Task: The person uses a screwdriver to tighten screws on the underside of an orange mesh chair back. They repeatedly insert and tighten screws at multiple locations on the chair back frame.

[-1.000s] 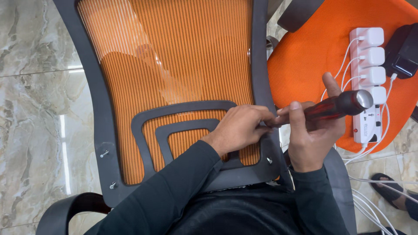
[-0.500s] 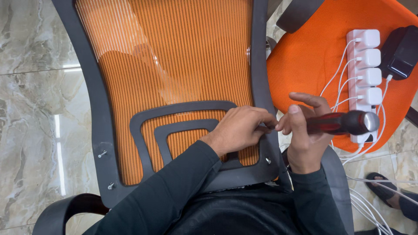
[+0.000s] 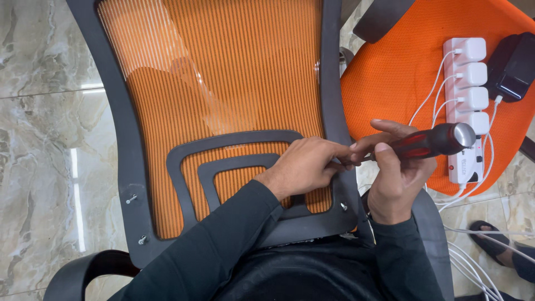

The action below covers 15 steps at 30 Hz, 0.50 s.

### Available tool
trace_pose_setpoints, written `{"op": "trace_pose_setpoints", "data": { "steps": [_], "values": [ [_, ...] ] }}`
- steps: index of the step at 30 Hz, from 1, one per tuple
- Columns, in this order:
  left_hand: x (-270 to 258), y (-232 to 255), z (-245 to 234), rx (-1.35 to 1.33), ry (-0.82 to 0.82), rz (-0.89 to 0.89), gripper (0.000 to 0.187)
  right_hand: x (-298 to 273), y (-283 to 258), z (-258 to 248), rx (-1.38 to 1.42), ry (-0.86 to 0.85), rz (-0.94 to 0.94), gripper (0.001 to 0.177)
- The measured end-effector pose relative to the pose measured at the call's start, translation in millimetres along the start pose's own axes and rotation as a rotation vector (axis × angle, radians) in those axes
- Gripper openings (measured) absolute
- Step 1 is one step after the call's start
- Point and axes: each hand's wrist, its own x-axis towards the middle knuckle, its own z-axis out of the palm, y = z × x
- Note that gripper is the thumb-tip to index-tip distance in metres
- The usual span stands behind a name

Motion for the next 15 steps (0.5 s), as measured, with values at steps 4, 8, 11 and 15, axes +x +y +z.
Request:
{"op": "trace_pose_setpoints", "data": {
  "steps": [4, 8, 11, 15],
  "values": [
    [1.4, -2.0, 1.8, 0.02, -0.035, -0.035, 0.031, 1.0, -2.1, 2.4, 0.0, 0.019, 0.001, 0.041],
    [2.3, -1.7, 4.5, -0.019, -0.025, -0.022, 0.04, 1.8, -4.7, 3.6, 0.075, 0.036, -0.018, 0.058],
    [1.3, -0.1, 3.2, 0.004, -0.026, -0.015, 0.041, 2.1, -4.0, 3.9, 0.067, 0.038, -0.021, 0.057],
    [-0.2, 2.4, 1.4, 0.056, -0.037, -0.025, 0.041, 1.1, -2.7, 4.0, 0.062, 0.053, -0.009, 0.05]
  ]
}}
